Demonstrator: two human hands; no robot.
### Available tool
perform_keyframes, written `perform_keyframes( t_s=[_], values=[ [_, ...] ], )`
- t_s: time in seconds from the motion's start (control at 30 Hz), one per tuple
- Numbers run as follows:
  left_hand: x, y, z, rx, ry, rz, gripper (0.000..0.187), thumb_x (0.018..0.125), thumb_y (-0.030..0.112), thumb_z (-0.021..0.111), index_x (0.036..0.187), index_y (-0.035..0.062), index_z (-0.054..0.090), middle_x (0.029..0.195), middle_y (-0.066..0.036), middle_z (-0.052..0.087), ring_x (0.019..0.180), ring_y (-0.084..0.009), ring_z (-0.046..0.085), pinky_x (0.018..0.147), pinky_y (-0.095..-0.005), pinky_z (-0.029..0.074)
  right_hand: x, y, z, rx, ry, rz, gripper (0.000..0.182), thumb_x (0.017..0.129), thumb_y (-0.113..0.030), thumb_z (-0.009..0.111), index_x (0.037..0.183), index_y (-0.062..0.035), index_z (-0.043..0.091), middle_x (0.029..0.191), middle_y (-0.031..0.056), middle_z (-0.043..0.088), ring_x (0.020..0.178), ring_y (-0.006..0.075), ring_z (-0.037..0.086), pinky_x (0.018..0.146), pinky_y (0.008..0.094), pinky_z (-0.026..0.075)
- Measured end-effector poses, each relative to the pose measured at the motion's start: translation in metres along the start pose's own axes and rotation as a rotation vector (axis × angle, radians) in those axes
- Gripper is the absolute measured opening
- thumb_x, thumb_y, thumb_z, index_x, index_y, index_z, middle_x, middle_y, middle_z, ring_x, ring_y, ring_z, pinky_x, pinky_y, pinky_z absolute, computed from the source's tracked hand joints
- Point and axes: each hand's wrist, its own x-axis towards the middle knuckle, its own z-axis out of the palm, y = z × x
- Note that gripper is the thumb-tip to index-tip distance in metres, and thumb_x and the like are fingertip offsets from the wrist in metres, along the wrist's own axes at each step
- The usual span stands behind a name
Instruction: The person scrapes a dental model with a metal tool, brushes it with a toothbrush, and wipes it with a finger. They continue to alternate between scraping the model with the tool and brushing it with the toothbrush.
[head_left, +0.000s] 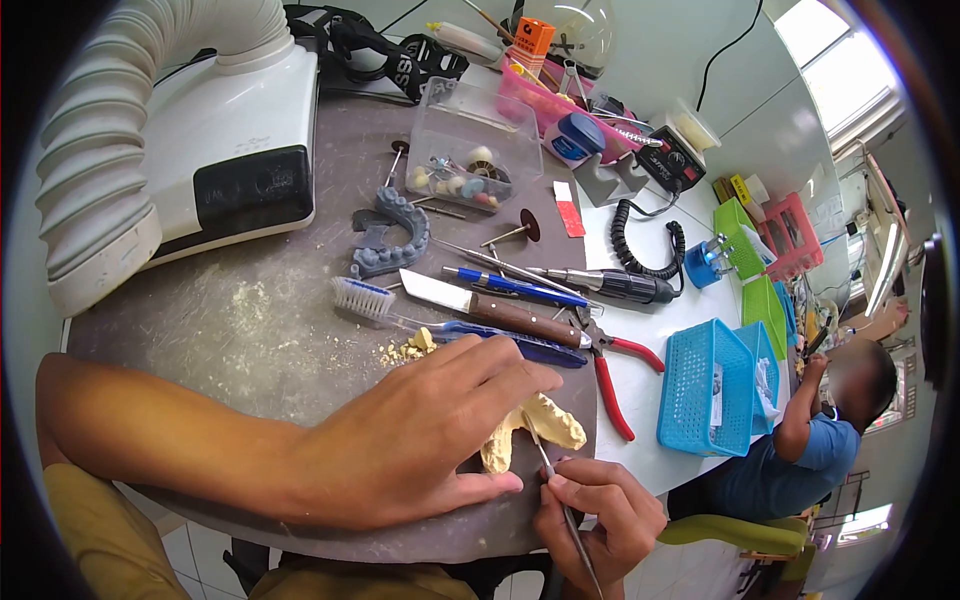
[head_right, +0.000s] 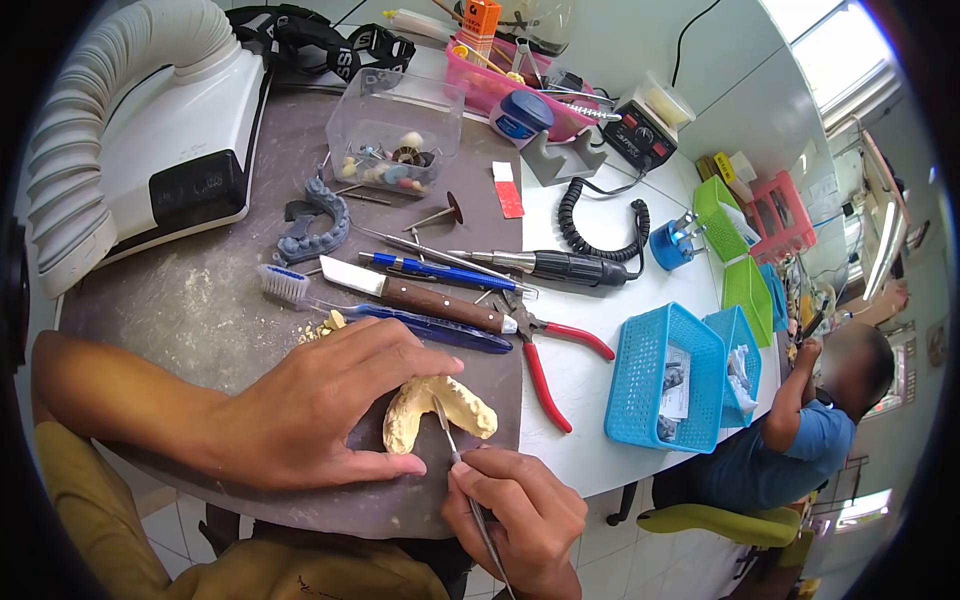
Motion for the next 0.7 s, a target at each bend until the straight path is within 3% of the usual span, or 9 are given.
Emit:
perform_keyframes(
  t_s=[0.27, 0.37, 0.7],
  values=[
    [0.001, 0.002, 0.0, -0.009, -0.007, -0.031, 0.073, 0.075, 0.021, 0.09, 0.139, 0.0064, 0.056, 0.113, -0.014, 0.061, 0.105, -0.035, 0.062, 0.091, -0.0441, 0.052, 0.006, -0.01, -0.003, -0.035, -0.029, -0.005, 0.023, 0.073, 0.006, 0.084, 0.092, 0.0005, 0.072, 0.088, 0.0136, 0.074, 0.077, 0.0281, 0.075, 0.067, 0.0324, 0.06],
    [0.002, 0.002, 0.001, -0.022, 0.015, -0.033, 0.072, 0.075, 0.02, 0.089, 0.138, 0.0066, 0.057, 0.112, -0.014, 0.061, 0.104, -0.0347, 0.062, 0.09, -0.044, 0.052, 0.013, -0.016, -0.005, -0.071, -0.034, 0.008, 0.019, 0.07, 0.006, 0.084, 0.084, 0.0002, 0.072, 0.085, 0.0161, 0.076, 0.073, 0.0265, 0.076, 0.066, 0.0315, 0.058],
    [0.003, 0.003, 0.004, 0.018, 0.035, -0.01, 0.066, 0.076, 0.021, 0.087, 0.133, 0.0039, 0.059, 0.111, -0.014, 0.059, 0.105, -0.0344, 0.06, 0.091, -0.0434, 0.051, 0.019, -0.015, -0.013, -0.096, -0.113, -0.066, 0.019, 0.077, 0.004, 0.083, 0.091, 0.0005, 0.07, 0.092, 0.0132, 0.073, 0.078, 0.0274, 0.073, 0.067, 0.0342, 0.057]
  ],
)
